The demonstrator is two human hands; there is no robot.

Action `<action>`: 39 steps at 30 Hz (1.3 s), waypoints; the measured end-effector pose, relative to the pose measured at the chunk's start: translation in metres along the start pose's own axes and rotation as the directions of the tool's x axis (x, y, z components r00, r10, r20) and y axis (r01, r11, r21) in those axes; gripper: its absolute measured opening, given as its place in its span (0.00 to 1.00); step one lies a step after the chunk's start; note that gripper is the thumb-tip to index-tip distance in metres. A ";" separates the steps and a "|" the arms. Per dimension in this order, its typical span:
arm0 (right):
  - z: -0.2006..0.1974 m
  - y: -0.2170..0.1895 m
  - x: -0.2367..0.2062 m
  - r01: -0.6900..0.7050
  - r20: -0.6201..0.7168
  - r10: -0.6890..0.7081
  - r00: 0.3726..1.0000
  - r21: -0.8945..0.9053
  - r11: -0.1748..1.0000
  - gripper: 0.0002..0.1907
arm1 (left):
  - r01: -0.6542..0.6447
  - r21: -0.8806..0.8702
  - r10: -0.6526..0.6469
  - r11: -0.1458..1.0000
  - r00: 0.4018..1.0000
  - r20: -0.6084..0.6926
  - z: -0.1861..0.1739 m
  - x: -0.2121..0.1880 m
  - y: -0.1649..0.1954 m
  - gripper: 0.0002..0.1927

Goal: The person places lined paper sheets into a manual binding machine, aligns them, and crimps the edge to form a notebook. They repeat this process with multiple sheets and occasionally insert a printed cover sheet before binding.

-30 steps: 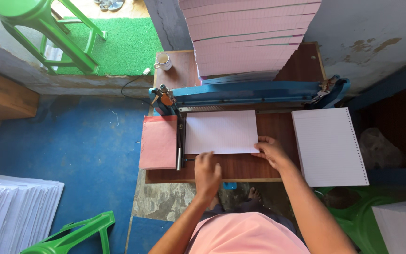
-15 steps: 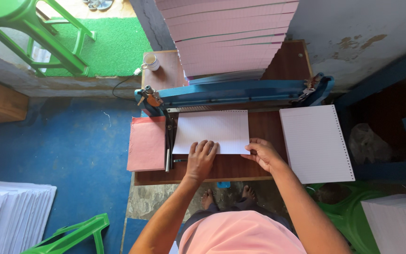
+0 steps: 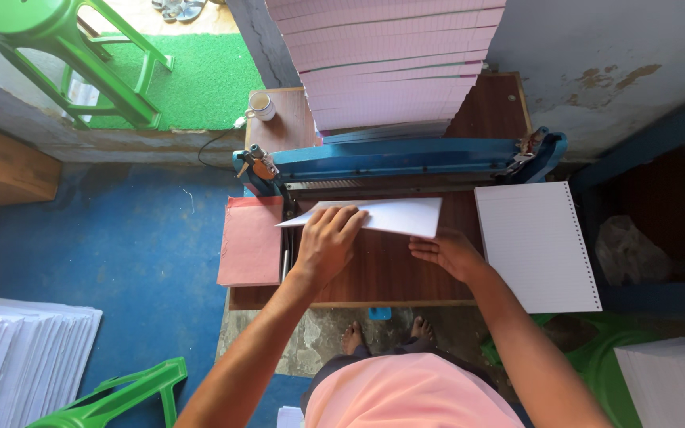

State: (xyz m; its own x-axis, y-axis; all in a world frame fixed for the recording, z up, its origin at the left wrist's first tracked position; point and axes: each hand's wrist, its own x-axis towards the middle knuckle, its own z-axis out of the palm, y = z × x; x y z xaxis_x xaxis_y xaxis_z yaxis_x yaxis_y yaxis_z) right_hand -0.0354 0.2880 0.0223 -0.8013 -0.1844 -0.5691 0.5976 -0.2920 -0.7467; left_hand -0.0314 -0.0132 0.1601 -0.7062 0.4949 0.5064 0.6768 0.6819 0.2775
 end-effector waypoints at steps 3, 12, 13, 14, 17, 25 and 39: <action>0.011 -0.003 0.005 0.080 0.046 -0.076 0.996 -0.101 0.992 0.25 | 0.019 -0.078 -0.020 0.997 1.000 -0.015 -0.020 0.019 0.014 0.30; 0.018 -0.017 -0.014 0.228 0.122 -0.223 0.967 -0.032 0.973 0.25 | 0.517 -0.638 -0.580 0.570 0.804 0.133 0.003 0.050 0.013 0.11; 0.013 -0.019 -0.014 0.248 0.099 -0.244 0.965 -0.026 0.969 0.23 | 0.551 -0.665 -0.621 0.504 0.766 0.165 0.010 0.054 0.008 0.11; 0.007 -0.022 -0.014 0.268 0.075 -0.266 0.961 -0.020 0.963 0.21 | 0.581 -0.688 -0.657 0.435 0.727 0.198 0.017 0.055 0.005 0.12; -0.016 -0.028 -0.023 0.274 -0.005 -0.274 0.962 -0.046 0.961 0.15 | 0.553 -0.763 -0.680 0.334 0.702 0.211 0.044 0.057 -0.002 0.12; -0.098 -0.045 -0.057 0.216 -0.107 -0.257 0.961 -0.298 0.930 0.18 | 0.587 -0.806 -0.703 -0.079 0.540 0.462 0.142 0.039 0.030 0.11; -0.248 -0.049 -0.115 -0.164 -0.499 -0.166 0.850 -0.552 0.818 0.19 | 0.883 -0.461 -0.652 -0.086 0.300 0.696 0.241 0.065 0.163 0.13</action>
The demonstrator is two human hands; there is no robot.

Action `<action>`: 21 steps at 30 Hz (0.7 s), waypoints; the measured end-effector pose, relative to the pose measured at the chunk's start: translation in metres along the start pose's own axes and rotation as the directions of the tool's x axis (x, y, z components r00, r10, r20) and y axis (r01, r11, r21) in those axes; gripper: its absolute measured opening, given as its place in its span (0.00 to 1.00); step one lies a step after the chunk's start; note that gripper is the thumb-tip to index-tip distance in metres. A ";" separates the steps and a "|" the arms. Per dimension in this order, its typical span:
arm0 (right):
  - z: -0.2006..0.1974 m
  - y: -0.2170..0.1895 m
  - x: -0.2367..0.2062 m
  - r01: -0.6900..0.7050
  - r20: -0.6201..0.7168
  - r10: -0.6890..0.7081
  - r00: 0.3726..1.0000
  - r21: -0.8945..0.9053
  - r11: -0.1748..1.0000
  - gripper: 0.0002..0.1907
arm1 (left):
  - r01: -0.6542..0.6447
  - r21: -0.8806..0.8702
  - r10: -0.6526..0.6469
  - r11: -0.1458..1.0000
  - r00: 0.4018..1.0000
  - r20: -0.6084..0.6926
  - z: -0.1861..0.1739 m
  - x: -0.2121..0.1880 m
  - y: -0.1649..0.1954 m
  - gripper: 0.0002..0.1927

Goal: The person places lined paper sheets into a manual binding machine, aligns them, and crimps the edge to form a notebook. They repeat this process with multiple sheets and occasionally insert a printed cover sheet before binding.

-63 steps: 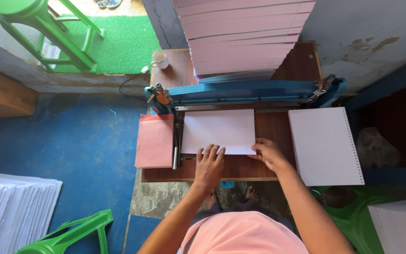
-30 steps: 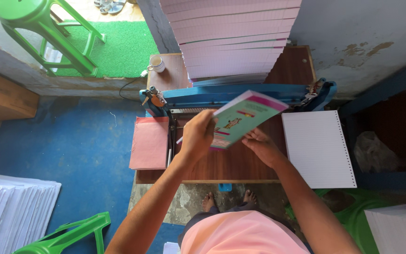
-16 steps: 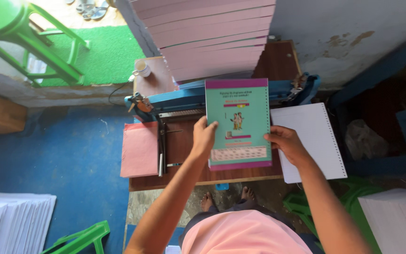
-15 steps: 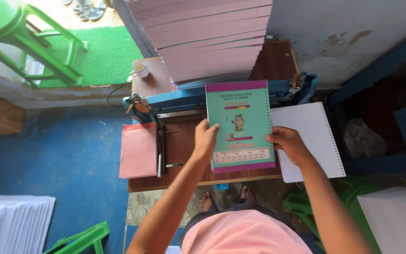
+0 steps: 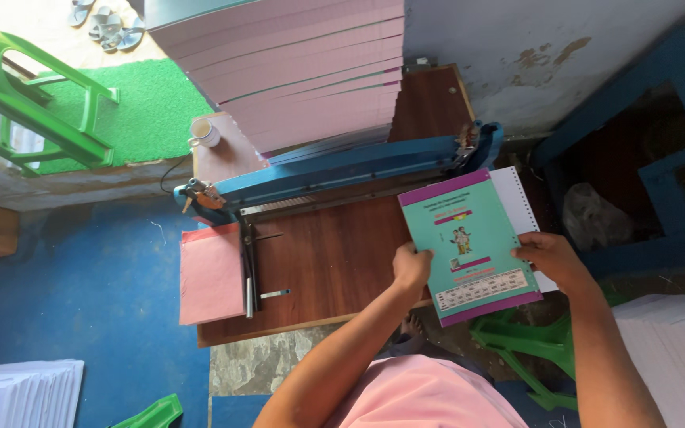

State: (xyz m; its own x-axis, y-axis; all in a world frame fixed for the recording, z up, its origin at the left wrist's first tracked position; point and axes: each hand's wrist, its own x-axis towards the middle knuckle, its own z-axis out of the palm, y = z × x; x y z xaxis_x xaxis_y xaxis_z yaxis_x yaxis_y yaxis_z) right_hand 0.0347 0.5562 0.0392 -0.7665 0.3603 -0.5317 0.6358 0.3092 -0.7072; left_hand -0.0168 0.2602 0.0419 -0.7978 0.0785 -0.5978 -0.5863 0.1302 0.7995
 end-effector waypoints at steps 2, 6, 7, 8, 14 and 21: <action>-0.011 0.007 0.004 -0.006 -0.035 0.006 0.999 0.002 1.000 0.20 | 0.010 0.079 -0.013 0.997 1.000 0.026 0.015 0.004 0.008 0.14; -0.030 0.015 0.015 -0.009 -0.064 0.008 0.998 -0.026 1.000 0.23 | 0.014 0.220 -0.024 0.975 0.999 0.044 0.043 0.013 0.020 0.15; -0.033 0.016 0.018 -0.008 -0.083 0.004 0.997 -0.043 0.999 0.24 | 0.018 0.243 -0.027 0.970 0.999 0.036 0.048 0.017 0.023 0.16; -0.035 0.017 0.021 -0.006 -0.101 0.000 0.995 -0.060 0.998 0.25 | -0.001 0.274 -0.008 0.962 0.999 0.033 0.052 0.021 0.026 0.16; -0.047 0.021 0.029 0.101 -0.102 -0.120 0.988 -0.170 0.980 0.24 | -0.003 0.404 -0.003 0.915 1.000 0.014 0.068 0.032 0.030 0.19; -0.055 0.020 0.033 0.078 -0.116 -0.106 0.988 -0.222 0.972 0.26 | -0.025 0.458 0.038 0.888 0.999 -0.019 0.078 0.029 0.035 0.22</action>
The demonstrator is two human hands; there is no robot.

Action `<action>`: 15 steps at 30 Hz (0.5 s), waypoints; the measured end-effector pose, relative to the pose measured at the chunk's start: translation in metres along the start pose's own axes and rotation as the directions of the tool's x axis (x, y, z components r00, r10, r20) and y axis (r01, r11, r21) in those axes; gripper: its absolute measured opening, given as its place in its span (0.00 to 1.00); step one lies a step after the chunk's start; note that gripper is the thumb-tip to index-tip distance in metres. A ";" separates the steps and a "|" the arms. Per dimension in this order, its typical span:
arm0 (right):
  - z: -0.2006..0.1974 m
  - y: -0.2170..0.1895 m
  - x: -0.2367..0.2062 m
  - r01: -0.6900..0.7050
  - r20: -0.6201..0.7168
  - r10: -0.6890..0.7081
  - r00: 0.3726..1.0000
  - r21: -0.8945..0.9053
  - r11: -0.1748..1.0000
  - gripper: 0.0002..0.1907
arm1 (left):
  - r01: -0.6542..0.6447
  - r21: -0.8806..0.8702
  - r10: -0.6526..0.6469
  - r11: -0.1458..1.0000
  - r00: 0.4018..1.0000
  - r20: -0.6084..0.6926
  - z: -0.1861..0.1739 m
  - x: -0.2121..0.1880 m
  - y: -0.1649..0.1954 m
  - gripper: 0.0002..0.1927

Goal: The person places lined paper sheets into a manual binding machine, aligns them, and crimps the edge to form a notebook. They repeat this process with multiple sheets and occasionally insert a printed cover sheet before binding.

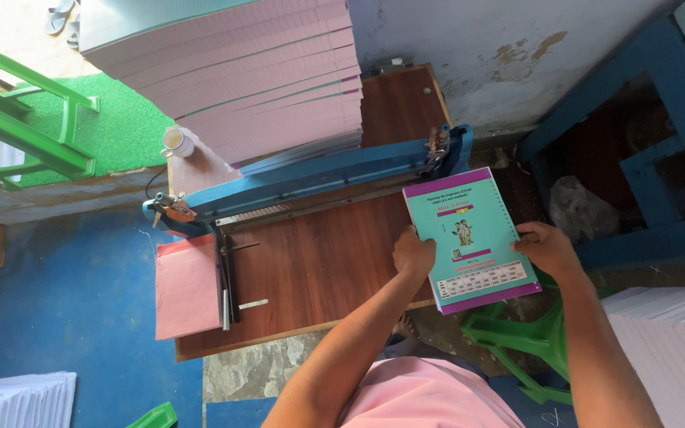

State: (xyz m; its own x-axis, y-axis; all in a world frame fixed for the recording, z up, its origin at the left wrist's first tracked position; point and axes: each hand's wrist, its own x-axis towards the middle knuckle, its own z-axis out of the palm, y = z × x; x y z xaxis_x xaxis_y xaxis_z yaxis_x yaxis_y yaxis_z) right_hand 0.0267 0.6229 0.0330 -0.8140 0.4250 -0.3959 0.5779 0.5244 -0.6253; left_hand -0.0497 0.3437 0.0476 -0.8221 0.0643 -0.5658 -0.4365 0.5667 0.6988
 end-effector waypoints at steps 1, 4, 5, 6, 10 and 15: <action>0.000 0.001 0.001 0.009 0.004 -0.009 1.000 0.013 1.000 0.26 | -0.004 0.009 0.004 1.000 1.000 -0.004 0.000 -0.001 0.001 0.22; 0.000 0.003 0.002 -0.002 0.006 0.002 1.000 -0.002 1.000 0.25 | 0.006 0.037 -0.005 0.999 0.999 -0.032 0.000 -0.002 0.005 0.25; 0.000 0.003 0.002 -0.010 0.005 0.011 1.000 -0.016 1.000 0.24 | -0.005 0.029 0.006 1.000 0.999 -0.038 0.000 -0.003 0.006 0.26; 0.000 0.003 0.002 0.004 0.000 -0.004 1.000 -0.005 1.000 0.25 | -0.016 0.020 0.017 1.000 0.999 -0.045 -0.001 -0.004 0.007 0.27; 0.002 0.002 -0.001 -0.004 -0.031 0.003 1.000 -0.039 0.999 0.24 | -0.036 0.026 0.037 0.999 0.998 -0.055 -0.003 -0.008 0.008 0.25; 0.002 0.005 -0.001 0.007 -0.035 -0.010 0.999 -0.091 0.996 0.25 | -0.104 -0.011 0.103 0.995 0.991 -0.088 0.002 -0.014 0.005 0.32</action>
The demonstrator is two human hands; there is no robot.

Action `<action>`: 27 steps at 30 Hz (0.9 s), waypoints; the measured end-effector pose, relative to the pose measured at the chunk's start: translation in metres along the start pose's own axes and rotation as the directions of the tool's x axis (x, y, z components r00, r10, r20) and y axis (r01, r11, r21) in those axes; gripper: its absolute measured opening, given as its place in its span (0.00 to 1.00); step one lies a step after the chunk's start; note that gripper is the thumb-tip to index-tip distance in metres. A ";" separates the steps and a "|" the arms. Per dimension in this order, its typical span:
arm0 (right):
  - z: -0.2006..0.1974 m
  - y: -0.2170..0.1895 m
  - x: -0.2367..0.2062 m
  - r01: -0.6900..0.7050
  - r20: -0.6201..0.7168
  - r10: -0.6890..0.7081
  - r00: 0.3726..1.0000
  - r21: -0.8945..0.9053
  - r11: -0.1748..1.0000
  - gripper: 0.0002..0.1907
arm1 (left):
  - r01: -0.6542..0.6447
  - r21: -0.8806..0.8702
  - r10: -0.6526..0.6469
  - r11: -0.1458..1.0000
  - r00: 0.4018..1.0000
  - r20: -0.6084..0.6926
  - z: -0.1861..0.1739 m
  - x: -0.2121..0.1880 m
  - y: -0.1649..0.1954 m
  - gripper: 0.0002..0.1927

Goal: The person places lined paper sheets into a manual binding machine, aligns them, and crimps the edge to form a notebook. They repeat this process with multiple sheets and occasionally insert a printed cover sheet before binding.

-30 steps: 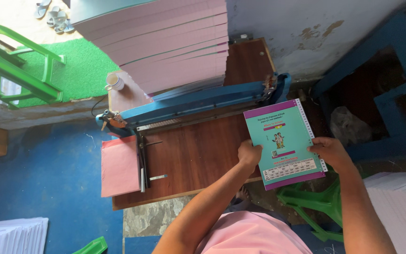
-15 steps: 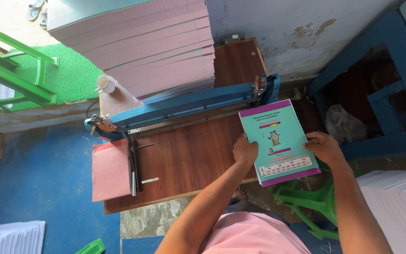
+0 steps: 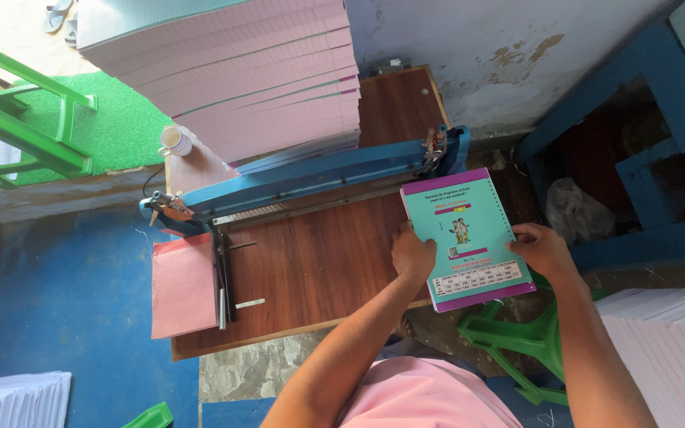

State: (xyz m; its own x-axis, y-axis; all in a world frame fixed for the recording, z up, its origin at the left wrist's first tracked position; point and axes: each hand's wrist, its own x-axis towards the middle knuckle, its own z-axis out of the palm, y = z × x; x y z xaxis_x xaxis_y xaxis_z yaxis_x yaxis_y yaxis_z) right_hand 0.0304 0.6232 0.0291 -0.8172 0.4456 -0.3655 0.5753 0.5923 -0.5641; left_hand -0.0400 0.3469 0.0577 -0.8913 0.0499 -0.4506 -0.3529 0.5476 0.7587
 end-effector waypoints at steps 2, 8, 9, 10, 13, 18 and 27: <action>0.001 0.002 0.001 0.017 -0.032 -0.019 0.999 -0.058 0.998 0.25 | 0.008 -0.022 -0.008 1.000 1.000 0.008 0.003 0.000 -0.004 0.32; 0.004 -0.012 0.004 -0.020 -0.032 0.020 0.999 -0.002 1.000 0.41 | 0.134 -0.100 -0.131 0.986 0.991 0.037 0.012 0.010 -0.013 0.24; 0.003 -0.018 0.004 -0.051 0.038 0.050 0.998 0.035 0.998 0.41 | 0.184 -0.170 -0.172 0.968 0.982 0.081 0.014 0.012 -0.013 0.23; 0.001 -0.024 0.005 -0.085 0.109 0.077 0.991 0.071 0.994 0.43 | 0.233 -0.237 -0.207 0.943 0.970 0.129 0.016 0.014 -0.012 0.23; 0.000 -0.040 -0.004 -0.183 0.241 0.138 0.961 0.179 0.967 0.47 | 0.368 -0.390 -0.315 0.844 0.929 0.195 0.020 0.014 -0.006 0.23; 0.004 -0.048 -0.004 -0.219 0.273 0.153 0.950 0.228 0.949 0.49 | 0.434 -0.429 -0.362 0.793 0.900 0.241 0.016 0.012 -0.003 0.24; 0.003 -0.061 -0.007 0.216 -0.251 -0.240 0.938 -0.121 0.969 0.32 | 0.144 -0.414 -0.087 0.899 0.984 0.154 -0.036 -0.016 0.006 0.18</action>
State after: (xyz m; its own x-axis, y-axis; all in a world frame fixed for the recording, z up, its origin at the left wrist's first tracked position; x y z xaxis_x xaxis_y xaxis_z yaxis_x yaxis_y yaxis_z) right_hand 0.0010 0.5819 0.0633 -0.8958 0.4439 -0.0217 0.3853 0.7513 -0.5358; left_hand -0.0382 0.3193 0.0869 -0.8029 0.1304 -0.5817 -0.5632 0.1538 0.8119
